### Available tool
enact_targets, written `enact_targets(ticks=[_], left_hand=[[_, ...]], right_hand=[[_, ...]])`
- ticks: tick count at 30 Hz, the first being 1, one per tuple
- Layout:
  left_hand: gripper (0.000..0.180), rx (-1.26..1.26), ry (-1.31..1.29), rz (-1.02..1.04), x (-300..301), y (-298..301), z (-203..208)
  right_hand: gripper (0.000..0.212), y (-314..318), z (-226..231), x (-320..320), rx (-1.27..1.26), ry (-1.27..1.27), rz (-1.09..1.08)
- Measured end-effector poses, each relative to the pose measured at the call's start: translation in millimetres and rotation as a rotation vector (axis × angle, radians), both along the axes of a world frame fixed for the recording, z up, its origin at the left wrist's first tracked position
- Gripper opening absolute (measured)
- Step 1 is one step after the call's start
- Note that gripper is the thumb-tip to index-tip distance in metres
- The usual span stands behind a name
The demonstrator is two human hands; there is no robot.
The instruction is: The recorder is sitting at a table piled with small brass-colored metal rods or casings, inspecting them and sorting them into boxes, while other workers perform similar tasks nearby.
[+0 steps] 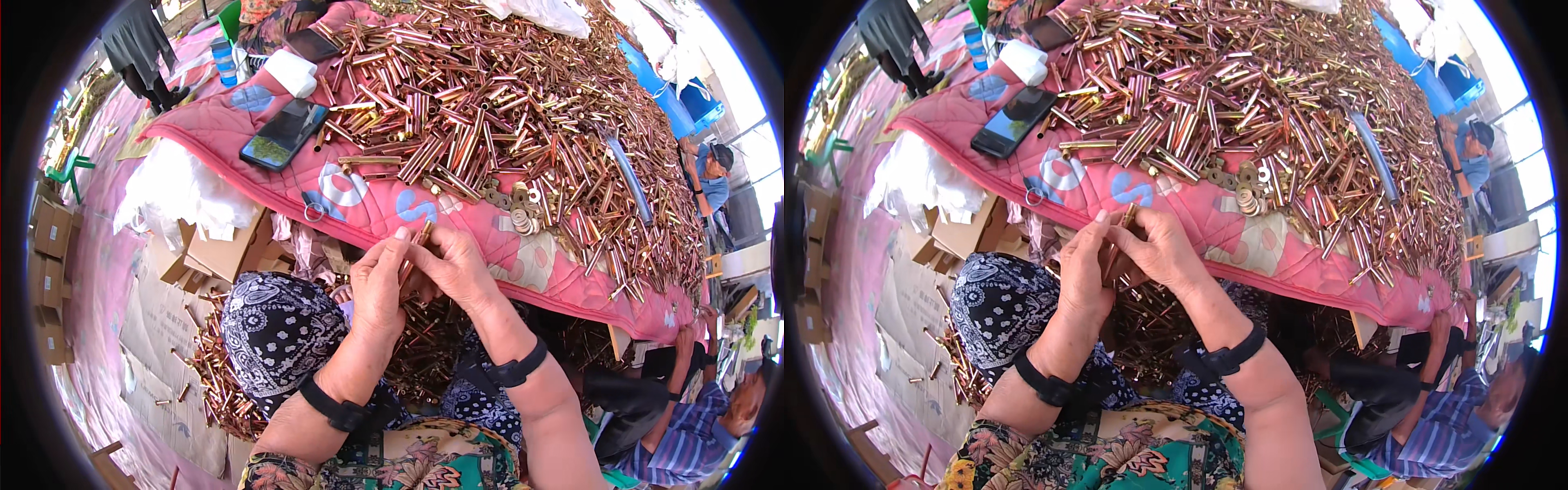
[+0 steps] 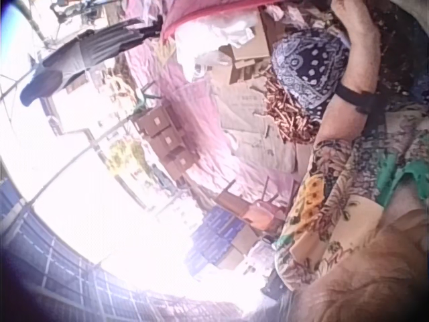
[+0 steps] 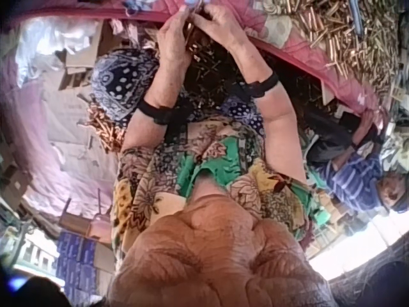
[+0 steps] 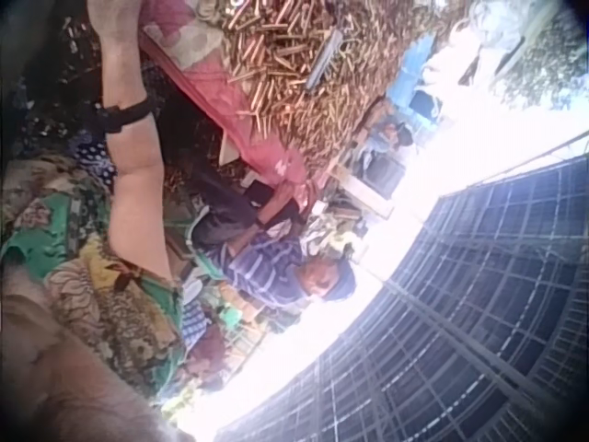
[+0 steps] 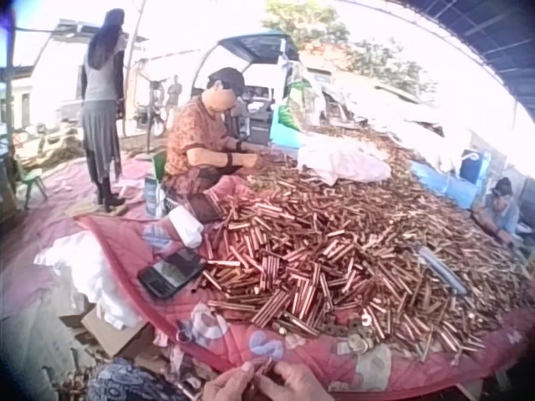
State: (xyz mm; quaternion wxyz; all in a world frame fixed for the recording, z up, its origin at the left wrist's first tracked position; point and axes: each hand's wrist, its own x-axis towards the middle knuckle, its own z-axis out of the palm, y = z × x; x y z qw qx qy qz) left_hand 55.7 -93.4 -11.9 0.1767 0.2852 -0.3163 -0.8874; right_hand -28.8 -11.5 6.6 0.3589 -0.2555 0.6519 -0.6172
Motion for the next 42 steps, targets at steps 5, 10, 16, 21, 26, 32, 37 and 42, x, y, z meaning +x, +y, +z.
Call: enact_targets(ticks=[5, 10, 16, 21, 26, 32, 37, 42], left_hand=[[0.022, -0.009, -0.089, 0.020, 3, -5, 1], [0.018, 0.004, -0.079, 0.028, 0, -4, 6], [0.016, -0.021, -0.073, 0.016, -1, -4, 4], [0.016, -0.044, -0.099, -0.075, -2, 1, 8], [0.015, -0.066, -0.070, -0.199, -6, 8, 9], [0.014, -0.176, -0.064, -0.296, -14, 22, 10], [0.015, -0.341, -0.048, -0.361, -15, 31, 18], [0.013, -0.456, -0.060, -0.398, -18, 40, 15]], right_hand=[[0.029, -10, -5, -52, 0.096, 0.526, -0.158], [0.019, -32, -33, -67, 0.458, 1.318, -0.222], [0.016, -22, -25, -71, 0.350, 1.252, -0.227], [0.010, 23, 17, -46, 0.029, 0.212, -0.065], [0.014, 54, 18, -44, -0.016, 0.164, -0.026], [0.006, 79, 25, -43, 0.000, 0.180, -0.040], [0.015, 97, 26, -40, 0.164, 0.612, 0.023], [0.023, 108, 8, -36, 0.196, 0.950, -0.076]])
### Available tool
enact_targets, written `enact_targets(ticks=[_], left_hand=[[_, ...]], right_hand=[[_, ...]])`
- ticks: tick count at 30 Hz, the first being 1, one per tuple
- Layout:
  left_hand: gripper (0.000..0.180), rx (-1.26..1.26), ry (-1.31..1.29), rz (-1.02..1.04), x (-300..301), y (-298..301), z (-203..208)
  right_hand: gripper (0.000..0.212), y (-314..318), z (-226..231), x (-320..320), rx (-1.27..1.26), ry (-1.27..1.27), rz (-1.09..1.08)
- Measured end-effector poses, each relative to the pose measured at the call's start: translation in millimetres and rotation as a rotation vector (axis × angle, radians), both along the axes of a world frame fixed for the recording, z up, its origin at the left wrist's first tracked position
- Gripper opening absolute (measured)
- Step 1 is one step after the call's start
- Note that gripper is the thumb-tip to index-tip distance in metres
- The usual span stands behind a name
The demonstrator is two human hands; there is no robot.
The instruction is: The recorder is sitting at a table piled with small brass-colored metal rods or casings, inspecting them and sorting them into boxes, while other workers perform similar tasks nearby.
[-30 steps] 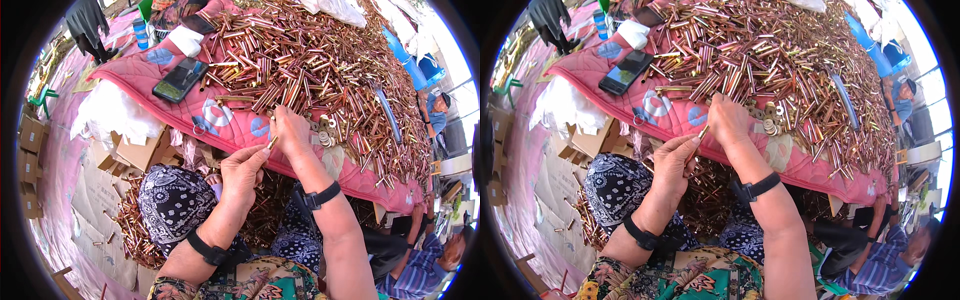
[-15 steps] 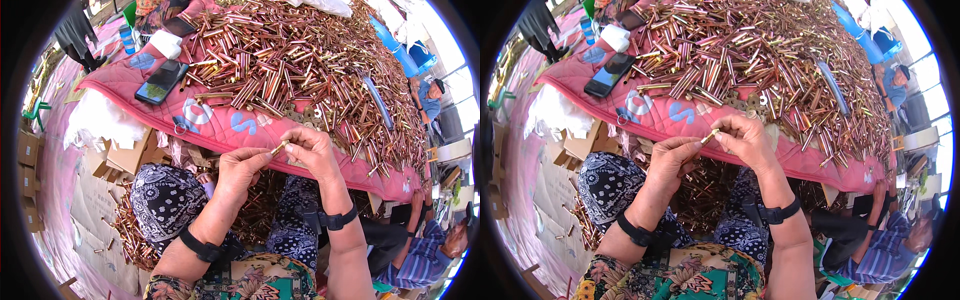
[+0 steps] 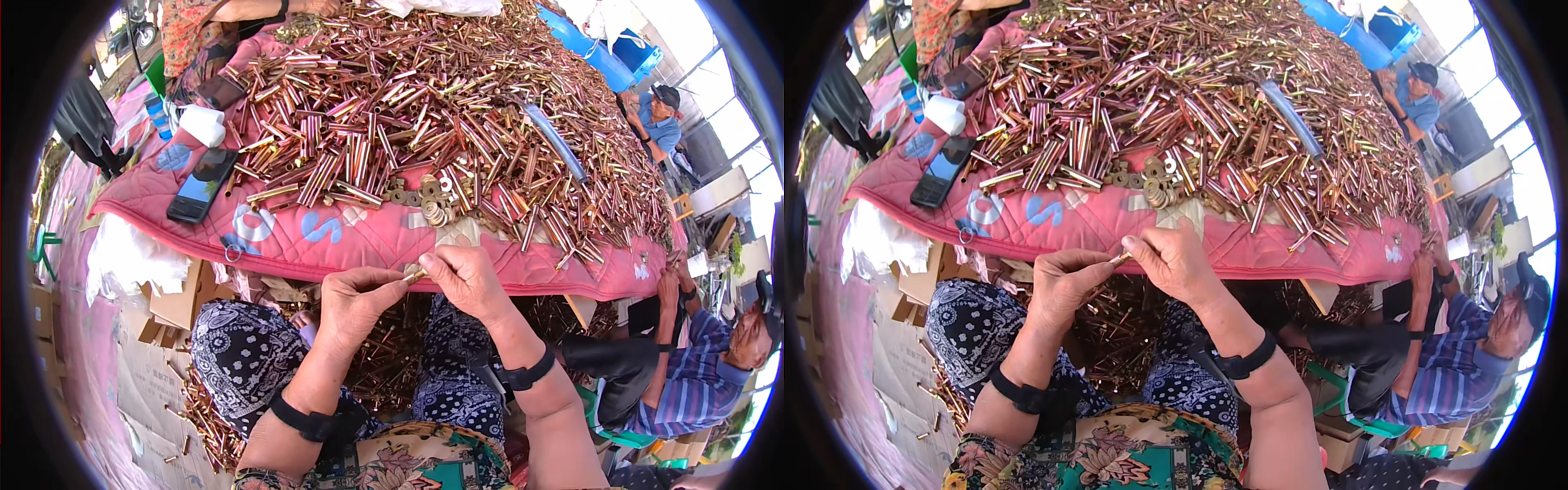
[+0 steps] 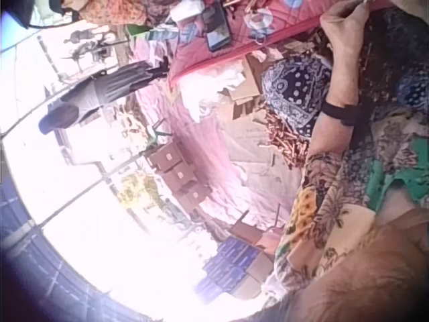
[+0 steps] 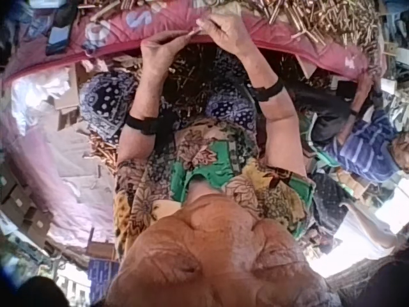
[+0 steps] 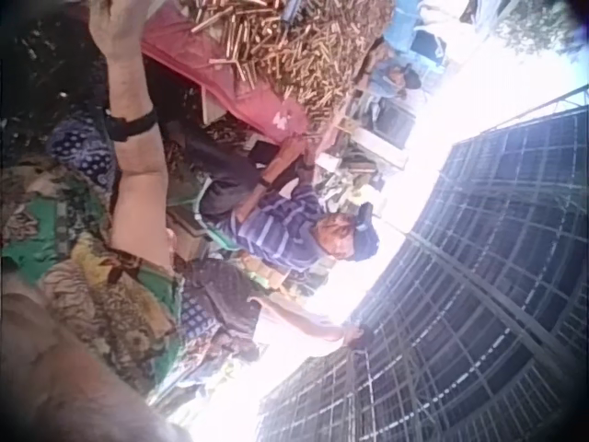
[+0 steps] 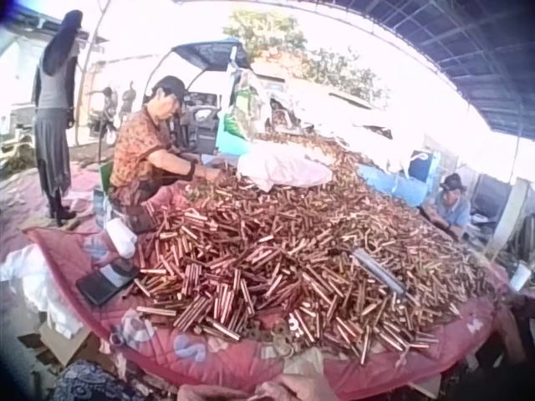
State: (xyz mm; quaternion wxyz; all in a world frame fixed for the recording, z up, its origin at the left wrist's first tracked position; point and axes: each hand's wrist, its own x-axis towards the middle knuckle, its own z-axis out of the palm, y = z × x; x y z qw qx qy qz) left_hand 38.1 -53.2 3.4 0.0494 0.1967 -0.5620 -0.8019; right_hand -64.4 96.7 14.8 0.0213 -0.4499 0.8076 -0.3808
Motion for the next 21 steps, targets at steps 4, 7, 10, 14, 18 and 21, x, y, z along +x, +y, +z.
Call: enact_targets(ticks=[4, 7, 10, 14, 18, 21], left_hand=[[0.014, -0.059, 0.043, -0.050, -5, 6, -4], [0.014, -0.065, 0.039, -0.053, -6, 8, -4], [0.014, -0.057, 0.030, -0.044, -7, 5, -7], [0.015, -0.115, 0.033, -0.077, -6, 5, -6], [0.015, -0.121, 0.037, -0.070, -6, 3, -7], [0.015, -0.164, 0.017, -0.089, -3, 4, -9]], right_hand=[[0.034, 4, 3, 2, -0.195, -0.221, -0.031], [0.034, 9, 3, 1, -0.012, -0.487, -0.121], [0.031, 5, -4, 5, -0.321, -0.621, -0.076], [0.019, 21, -8, -8, 0.153, -0.504, 0.061], [0.027, 6, -2, 11, -0.454, -0.674, -0.102], [0.017, 27, -18, -4, 0.020, -0.658, 0.086]])
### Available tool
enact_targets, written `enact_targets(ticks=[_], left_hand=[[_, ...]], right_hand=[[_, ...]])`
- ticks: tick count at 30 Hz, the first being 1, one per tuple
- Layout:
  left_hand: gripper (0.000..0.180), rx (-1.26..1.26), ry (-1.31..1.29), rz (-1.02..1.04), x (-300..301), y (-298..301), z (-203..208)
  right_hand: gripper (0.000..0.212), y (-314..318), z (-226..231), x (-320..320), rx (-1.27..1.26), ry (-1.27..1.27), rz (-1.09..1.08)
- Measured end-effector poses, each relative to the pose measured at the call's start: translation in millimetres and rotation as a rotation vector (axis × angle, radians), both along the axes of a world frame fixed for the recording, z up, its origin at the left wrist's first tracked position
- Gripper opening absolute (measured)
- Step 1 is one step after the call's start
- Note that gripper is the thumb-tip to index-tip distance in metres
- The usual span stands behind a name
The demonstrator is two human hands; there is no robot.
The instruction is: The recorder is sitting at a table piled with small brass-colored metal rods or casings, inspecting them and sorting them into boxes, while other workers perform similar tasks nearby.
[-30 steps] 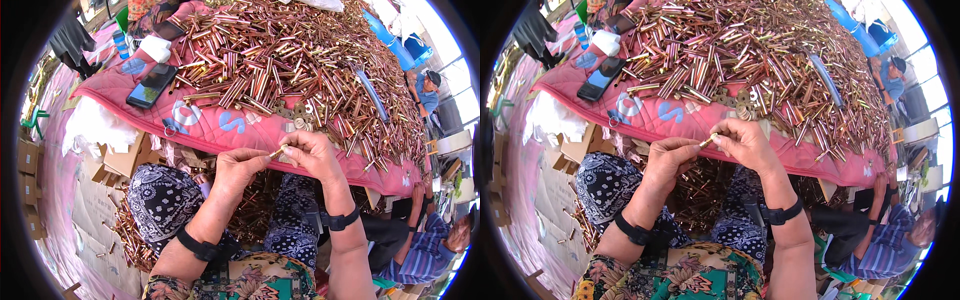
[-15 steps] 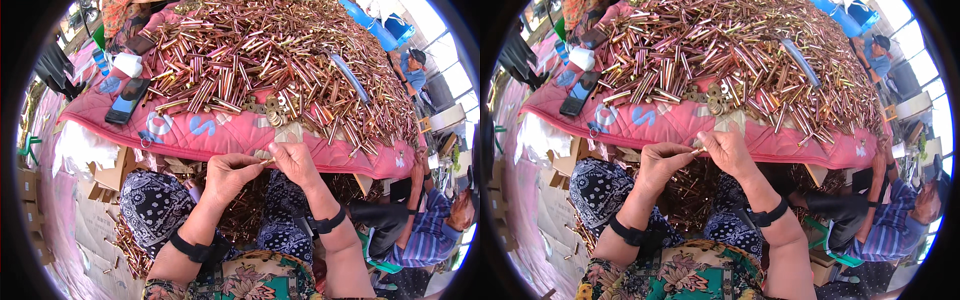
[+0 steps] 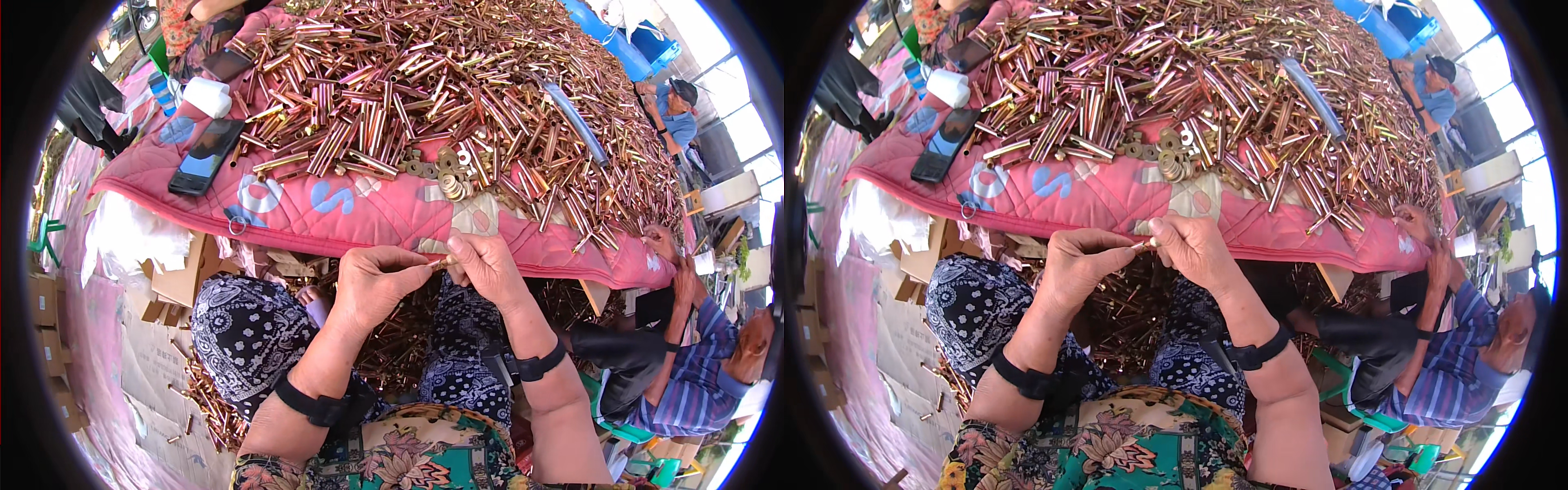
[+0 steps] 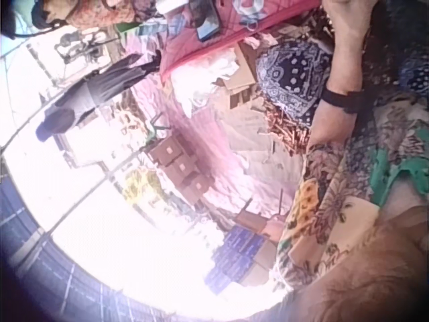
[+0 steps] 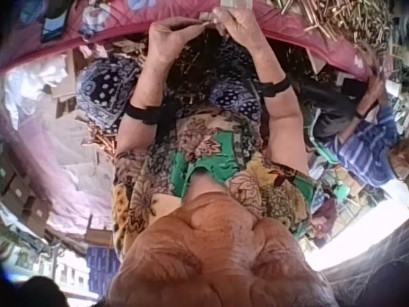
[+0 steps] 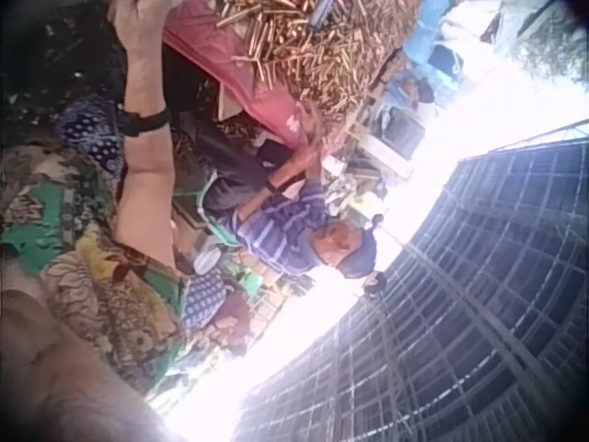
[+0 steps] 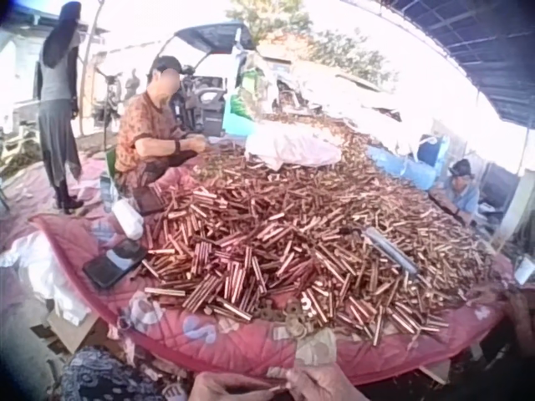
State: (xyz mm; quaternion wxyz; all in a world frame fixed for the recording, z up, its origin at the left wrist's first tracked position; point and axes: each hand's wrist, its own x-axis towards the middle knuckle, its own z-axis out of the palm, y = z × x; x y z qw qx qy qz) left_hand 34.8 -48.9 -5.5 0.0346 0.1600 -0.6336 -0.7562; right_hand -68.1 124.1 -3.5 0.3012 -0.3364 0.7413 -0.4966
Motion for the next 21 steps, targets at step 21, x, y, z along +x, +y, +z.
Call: enact_targets(ticks=[21], left_hand=[[0.012, -0.157, 0.025, -0.038, 8, -4, -1]], right_hand=[[0.030, -9, -4, 18, -0.178, -0.235, -0.145]])
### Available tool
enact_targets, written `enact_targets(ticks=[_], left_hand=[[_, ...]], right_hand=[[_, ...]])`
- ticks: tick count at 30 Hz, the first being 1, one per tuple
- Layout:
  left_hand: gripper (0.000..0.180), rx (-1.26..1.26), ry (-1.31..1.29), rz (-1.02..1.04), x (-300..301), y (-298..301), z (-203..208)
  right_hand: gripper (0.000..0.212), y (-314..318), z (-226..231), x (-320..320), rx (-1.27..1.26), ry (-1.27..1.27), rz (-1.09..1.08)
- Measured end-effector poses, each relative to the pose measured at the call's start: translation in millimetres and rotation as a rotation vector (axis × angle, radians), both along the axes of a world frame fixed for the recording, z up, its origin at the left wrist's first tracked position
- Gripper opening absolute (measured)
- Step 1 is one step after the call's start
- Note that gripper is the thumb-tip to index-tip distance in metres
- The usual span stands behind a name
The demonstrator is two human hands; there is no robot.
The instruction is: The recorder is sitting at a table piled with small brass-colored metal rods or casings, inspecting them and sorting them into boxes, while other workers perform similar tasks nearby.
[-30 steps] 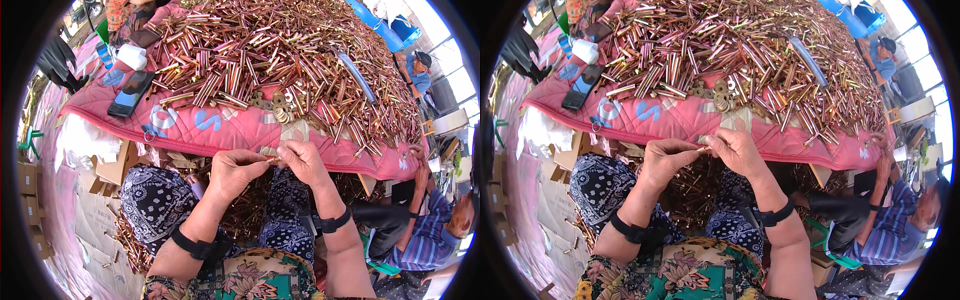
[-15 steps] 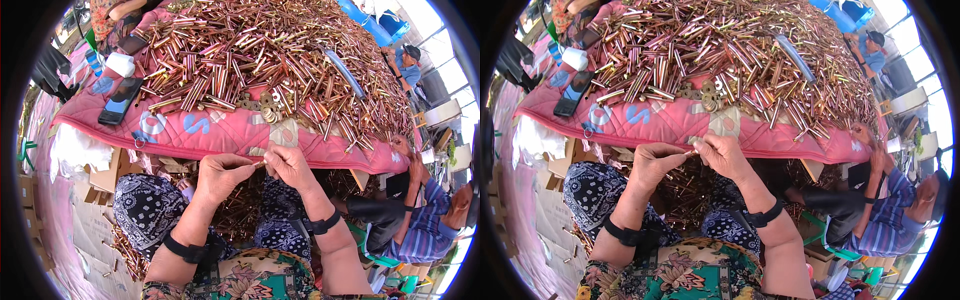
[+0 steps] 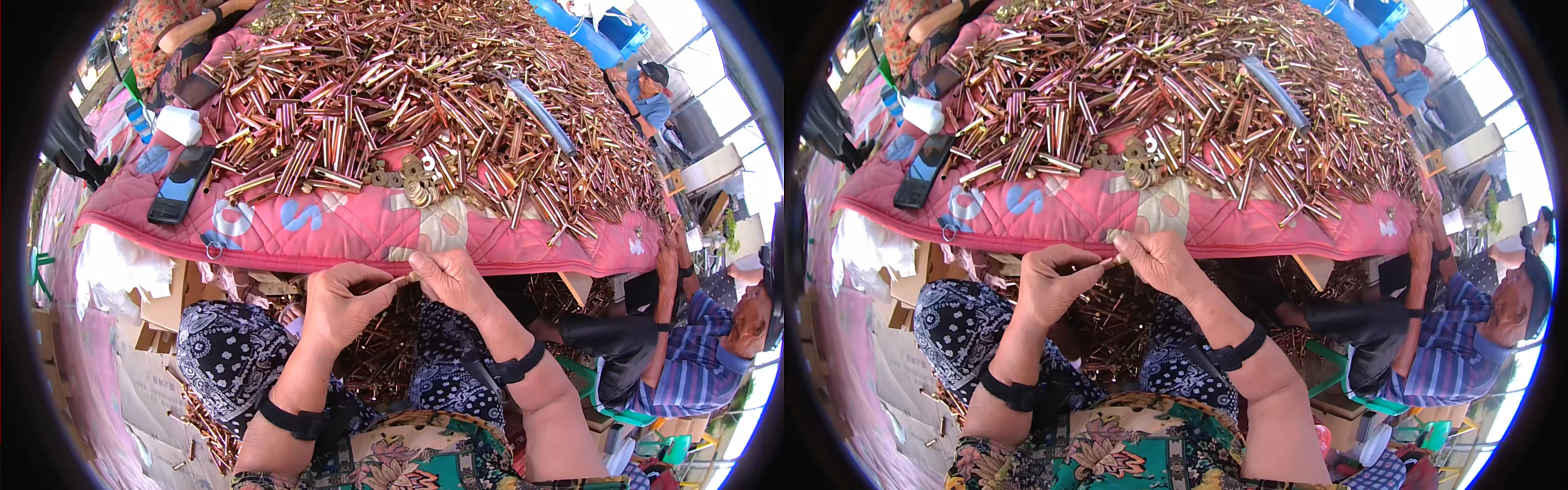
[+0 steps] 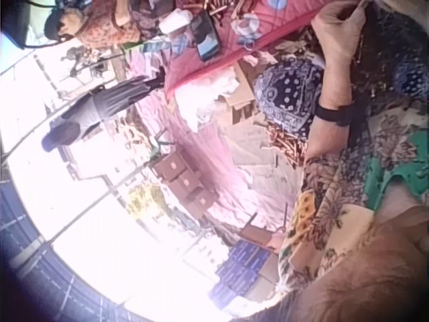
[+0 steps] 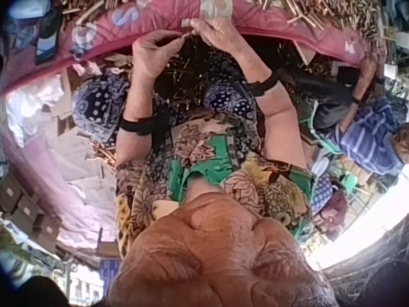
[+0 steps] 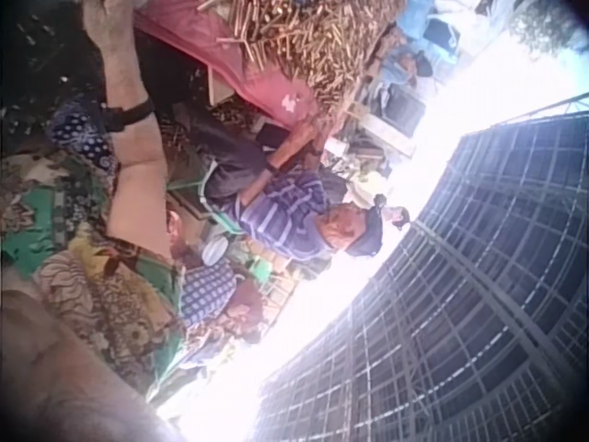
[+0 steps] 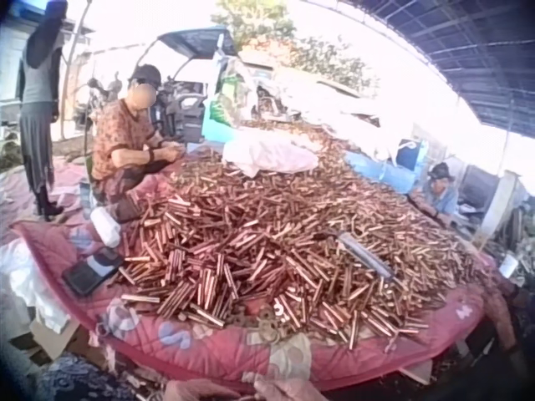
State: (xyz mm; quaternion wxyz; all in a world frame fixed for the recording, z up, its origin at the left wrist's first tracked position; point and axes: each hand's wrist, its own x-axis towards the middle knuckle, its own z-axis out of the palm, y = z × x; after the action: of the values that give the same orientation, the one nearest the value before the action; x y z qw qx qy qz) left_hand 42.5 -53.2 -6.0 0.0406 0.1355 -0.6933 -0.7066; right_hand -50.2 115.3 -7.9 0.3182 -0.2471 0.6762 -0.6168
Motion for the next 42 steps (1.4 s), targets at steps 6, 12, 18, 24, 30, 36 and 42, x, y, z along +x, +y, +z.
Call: enact_targets(ticks=[6, 12, 18, 24, 30, 36, 42], left_hand=[[0.022, -0.508, 0.349, -0.024, -6, -1, -3], [0.018, -0.076, 0.024, -0.042, -7, 4, -4], [0.018, -0.061, 0.048, -0.055, -8, 11, -9], [0.017, -0.079, 0.061, -0.060, -10, 10, -12], [0.016, -0.121, 0.055, -0.102, -9, 7, -7], [0.016, -0.136, 0.079, -0.046, -10, 10, -8], [0.017, -0.196, 0.094, -0.036, -6, 5, -4]], right_hand=[[0.005, 59, 19, -81, 0.242, 0.765, -0.771], [0.018, 74, 36, -144, 0.778, 1.063, -0.749], [0.041, 38, 51, -167, 1.287, 0.886, -0.752], [0.036, 22, 49, -164, 1.358, 0.768, -0.748], [0.033, 47, 39, -172, 1.266, 1.011, -0.711], [0.040, 47, 36, -172, 1.188, 1.200, -0.549], [0.032, 20, 54, -161, 1.448, 0.989, -0.498]])
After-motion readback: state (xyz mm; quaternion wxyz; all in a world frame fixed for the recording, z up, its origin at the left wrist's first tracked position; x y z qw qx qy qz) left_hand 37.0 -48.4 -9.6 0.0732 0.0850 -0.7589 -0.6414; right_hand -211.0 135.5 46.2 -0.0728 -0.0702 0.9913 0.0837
